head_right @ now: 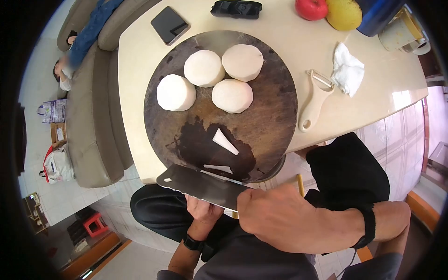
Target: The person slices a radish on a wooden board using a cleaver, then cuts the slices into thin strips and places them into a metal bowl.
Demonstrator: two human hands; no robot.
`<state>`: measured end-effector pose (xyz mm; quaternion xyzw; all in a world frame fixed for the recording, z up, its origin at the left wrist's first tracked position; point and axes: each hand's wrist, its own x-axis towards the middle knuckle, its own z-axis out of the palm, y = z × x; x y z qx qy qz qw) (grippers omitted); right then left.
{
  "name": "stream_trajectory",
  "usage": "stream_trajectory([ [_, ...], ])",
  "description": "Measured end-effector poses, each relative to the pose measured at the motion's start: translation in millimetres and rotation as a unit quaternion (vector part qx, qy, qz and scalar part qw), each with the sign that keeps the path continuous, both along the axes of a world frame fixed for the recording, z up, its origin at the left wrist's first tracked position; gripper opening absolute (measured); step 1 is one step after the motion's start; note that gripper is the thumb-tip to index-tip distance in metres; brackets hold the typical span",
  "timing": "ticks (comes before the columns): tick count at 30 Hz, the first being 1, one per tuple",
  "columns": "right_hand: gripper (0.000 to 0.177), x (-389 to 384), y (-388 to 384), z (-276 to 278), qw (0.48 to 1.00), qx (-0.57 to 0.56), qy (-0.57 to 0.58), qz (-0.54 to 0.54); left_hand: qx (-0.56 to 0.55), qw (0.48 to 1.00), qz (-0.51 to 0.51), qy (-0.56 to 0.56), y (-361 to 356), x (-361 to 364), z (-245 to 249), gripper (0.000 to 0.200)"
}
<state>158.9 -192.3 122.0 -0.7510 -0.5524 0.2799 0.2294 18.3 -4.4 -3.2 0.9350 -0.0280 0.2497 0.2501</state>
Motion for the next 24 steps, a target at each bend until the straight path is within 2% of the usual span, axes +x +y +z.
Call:
stream_trajectory([
  [4, 0.017, -1, 12, -6, 0.999, -0.031, 0.009, -0.011, -0.002, 1.0, -0.005, -0.015, 0, 5, 3, 0.017],
  [7, 0.017, -6, 16, -9, 1.0, 0.018, -0.01, -0.018, -0.002, 1.0, -0.013, -0.018, 0, 6, 4, 0.019],
  [9, 0.016, -13, 15, -9, 0.997, 0.001, -0.065, -0.041, 0.002, 1.0, -0.016, -0.022, 0, 6, 3, 0.021],
  [12, 0.017, -11, 4, -8, 0.997, -0.026, -0.028, -0.073, -0.018, 0.999, -0.002, -0.045, -6, 8, 1, 0.024],
  [16, 0.019, -14, -5, -10, 0.996, -0.011, -0.042, -0.083, -0.038, 0.997, 0.008, -0.064, -9, 13, 6, 0.025],
  [22, 0.021, -21, -14, 2, 0.997, -0.024, -0.041, -0.064, 0.0, 0.999, 0.016, -0.04, -5, 3, 0, 0.024],
  [24, 0.019, -22, -16, 0, 0.996, -0.027, -0.052, -0.061, -0.01, 0.999, 0.018, -0.032, -6, 4, 2, 0.015],
])
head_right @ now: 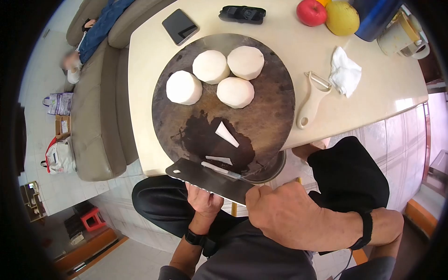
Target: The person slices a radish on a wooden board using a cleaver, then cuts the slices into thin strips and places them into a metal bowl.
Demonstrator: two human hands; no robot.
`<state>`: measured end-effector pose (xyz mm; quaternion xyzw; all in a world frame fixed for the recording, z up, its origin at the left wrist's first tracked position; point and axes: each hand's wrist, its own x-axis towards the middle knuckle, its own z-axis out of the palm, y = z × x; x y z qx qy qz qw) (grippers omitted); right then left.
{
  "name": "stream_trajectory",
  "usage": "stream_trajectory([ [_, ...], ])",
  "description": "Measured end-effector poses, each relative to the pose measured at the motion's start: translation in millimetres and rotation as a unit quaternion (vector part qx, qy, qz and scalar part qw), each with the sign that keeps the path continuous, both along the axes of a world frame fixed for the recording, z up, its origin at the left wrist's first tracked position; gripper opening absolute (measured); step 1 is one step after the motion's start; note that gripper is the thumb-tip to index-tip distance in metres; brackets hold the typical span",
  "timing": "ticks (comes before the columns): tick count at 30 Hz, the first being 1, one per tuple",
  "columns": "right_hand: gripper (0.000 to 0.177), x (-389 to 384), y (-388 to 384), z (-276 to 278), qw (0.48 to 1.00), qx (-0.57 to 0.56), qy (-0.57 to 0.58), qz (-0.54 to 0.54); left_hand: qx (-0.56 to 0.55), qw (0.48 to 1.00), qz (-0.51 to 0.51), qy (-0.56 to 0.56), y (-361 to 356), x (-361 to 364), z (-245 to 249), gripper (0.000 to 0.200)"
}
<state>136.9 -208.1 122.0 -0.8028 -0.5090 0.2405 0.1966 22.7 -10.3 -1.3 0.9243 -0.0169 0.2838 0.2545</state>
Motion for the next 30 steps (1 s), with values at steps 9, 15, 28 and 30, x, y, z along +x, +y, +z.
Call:
stream_trajectory([
  [9, 0.015, 5, 9, -2, 1.0, 0.009, -0.003, 0.013, 0.0, 1.0, -0.012, 0.001, 1, 1, 2, 0.015],
  [15, 0.014, 9, 22, -7, 0.999, 0.027, 0.038, 0.022, -0.009, 1.0, -0.015, 0.003, 2, 0, -1, 0.015],
  [28, 0.015, 22, 28, -32, 0.998, 0.026, 0.01, -0.065, -0.052, 0.996, -0.019, -0.065, -5, 16, 6, 0.029],
  [30, 0.014, 24, 23, -23, 0.993, 0.059, 0.039, -0.094, -0.06, 0.996, -0.004, -0.059, -7, 14, 4, 0.022],
])
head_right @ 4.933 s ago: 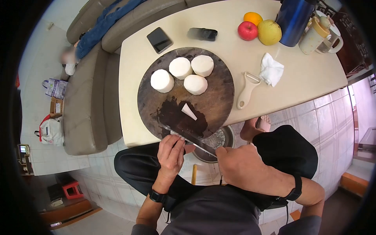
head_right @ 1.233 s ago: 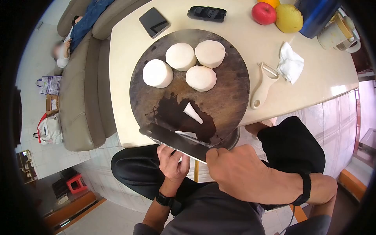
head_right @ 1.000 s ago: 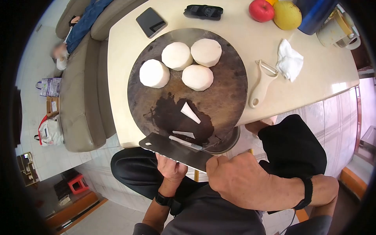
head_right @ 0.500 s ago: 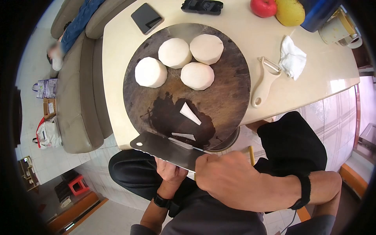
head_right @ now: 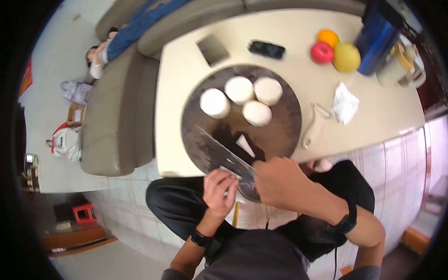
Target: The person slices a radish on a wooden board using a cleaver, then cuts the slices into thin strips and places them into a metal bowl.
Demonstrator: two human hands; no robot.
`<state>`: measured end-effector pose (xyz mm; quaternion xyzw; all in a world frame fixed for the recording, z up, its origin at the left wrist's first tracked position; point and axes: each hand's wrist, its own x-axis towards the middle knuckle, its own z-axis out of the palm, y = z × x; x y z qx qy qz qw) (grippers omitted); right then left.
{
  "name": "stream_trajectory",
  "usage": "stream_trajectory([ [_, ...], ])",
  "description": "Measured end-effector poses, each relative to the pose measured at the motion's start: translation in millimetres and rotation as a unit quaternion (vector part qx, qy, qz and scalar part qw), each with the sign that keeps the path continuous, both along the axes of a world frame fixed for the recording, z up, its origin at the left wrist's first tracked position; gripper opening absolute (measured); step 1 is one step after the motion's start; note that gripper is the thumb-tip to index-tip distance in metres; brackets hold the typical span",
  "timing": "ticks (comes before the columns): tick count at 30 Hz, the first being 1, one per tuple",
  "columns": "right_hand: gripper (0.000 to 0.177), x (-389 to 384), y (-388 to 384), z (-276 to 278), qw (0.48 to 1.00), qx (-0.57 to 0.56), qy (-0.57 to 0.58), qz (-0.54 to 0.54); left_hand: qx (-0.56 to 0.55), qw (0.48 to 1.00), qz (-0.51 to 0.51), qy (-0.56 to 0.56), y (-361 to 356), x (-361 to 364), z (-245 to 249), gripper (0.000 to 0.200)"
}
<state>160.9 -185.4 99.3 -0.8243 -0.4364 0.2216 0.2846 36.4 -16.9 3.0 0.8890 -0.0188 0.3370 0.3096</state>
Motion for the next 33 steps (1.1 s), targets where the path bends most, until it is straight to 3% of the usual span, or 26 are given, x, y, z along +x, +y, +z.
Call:
stream_trajectory([
  [4, 0.022, 1, -3, 4, 0.997, 0.057, 0.005, -0.056, -0.03, 1.0, -0.009, -0.004, 3, 0, 2, 0.022],
  [7, 0.024, 6, 1, 4, 0.994, 0.1, 0.023, -0.024, -0.056, 0.998, 0.001, -0.015, 2, 1, 5, 0.024],
  [9, 0.023, 8, 3, 23, 0.964, 0.021, 0.255, -0.074, -0.092, 0.996, 0.008, -0.013, 2, 3, 16, 0.025],
  [12, 0.02, 13, 1, 20, 0.943, 0.072, 0.316, -0.079, -0.226, 0.97, 0.08, 0.037, 2, 6, 32, 0.026],
  [13, 0.018, 16, 0, 20, 0.939, 0.105, 0.322, -0.066, -0.223, 0.971, 0.083, 0.025, 4, 11, 32, 0.026],
  [15, 0.017, 19, 2, 19, 0.925, 0.132, 0.349, -0.076, -0.497, 0.867, 0.026, 0.038, 10, 23, 30, 0.03],
  [16, 0.017, 20, 3, 20, 0.906, 0.155, 0.384, -0.093, -0.495, 0.868, 0.025, 0.03, 14, 26, 32, 0.03],
  [18, 0.016, 21, 5, 24, 0.905, 0.151, 0.389, -0.088, -0.671, 0.729, -0.084, 0.109, 23, 35, 39, 0.037],
  [19, 0.015, 21, 5, 24, 0.901, 0.144, 0.399, -0.087, -0.698, 0.693, -0.148, 0.103, 25, 39, 37, 0.04],
  [20, 0.015, 21, 6, 24, 0.904, 0.145, 0.394, -0.084, -0.696, 0.695, -0.152, 0.098, 30, 43, 37, 0.04],
  [22, 0.014, 20, 9, 19, 0.901, 0.143, 0.402, -0.08, -0.766, 0.578, -0.234, 0.154, 40, 48, 38, 0.038],
  [33, 0.011, 26, 11, 3, 0.895, 0.132, 0.411, -0.116, -0.687, 0.658, -0.149, 0.27, 60, 65, 47, 0.027],
])
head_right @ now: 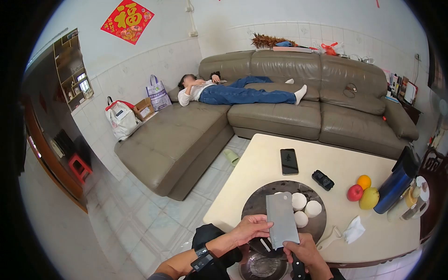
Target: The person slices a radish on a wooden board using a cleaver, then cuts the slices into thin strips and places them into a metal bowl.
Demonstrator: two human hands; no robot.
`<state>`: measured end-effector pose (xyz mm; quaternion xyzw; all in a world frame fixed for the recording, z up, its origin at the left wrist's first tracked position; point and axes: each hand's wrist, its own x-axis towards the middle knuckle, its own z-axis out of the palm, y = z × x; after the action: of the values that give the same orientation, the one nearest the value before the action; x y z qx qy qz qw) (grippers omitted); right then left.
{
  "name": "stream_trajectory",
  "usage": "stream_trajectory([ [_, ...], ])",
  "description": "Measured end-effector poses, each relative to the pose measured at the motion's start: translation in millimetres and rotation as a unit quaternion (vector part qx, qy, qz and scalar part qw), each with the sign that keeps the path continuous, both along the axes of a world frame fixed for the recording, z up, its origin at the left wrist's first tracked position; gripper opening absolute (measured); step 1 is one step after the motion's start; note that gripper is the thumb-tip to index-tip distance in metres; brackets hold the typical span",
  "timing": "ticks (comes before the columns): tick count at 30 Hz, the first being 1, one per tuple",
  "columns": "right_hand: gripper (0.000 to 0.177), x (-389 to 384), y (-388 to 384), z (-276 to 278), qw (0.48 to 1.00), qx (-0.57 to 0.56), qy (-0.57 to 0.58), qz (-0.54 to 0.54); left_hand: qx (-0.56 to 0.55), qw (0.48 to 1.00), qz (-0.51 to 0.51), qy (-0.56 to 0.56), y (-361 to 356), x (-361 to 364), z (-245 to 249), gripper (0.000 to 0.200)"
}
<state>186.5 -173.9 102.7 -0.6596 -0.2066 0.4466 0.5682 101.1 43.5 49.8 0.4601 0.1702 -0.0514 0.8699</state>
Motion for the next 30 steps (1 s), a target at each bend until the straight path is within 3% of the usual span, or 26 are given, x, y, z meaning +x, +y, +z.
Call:
stream_trajectory([
  [6, 0.013, 3, -6, 9, 0.996, 0.03, 0.033, -0.077, 0.059, 0.996, 0.027, 0.053, 7, 3, -2, 0.024],
  [9, 0.012, 2, -8, 15, 0.993, 0.028, 0.046, -0.104, 0.155, 0.987, -0.006, -0.034, 5, 4, -22, 0.023],
  [11, 0.011, 2, -12, 11, 0.994, 0.037, 0.033, -0.098, 0.264, 0.957, -0.039, -0.114, 0, 5, -29, 0.024],
  [16, 0.01, 0, -14, 9, 0.996, 0.028, 0.02, -0.088, 0.395, 0.912, -0.021, -0.106, -16, 1, -15, 0.027],
  [18, 0.01, 0, -14, 9, 0.995, 0.033, 0.02, -0.087, 0.498, 0.86, -0.007, -0.115, -20, 1, -8, 0.029],
  [25, 0.011, -1, -14, 8, 0.995, 0.03, 0.024, -0.089, 0.545, 0.824, 0.004, -0.153, -23, 2, -17, 0.028],
  [30, 0.011, -1, -16, 7, 0.994, 0.021, 0.034, -0.101, 0.627, 0.759, -0.011, -0.172, -23, 4, -22, 0.03],
])
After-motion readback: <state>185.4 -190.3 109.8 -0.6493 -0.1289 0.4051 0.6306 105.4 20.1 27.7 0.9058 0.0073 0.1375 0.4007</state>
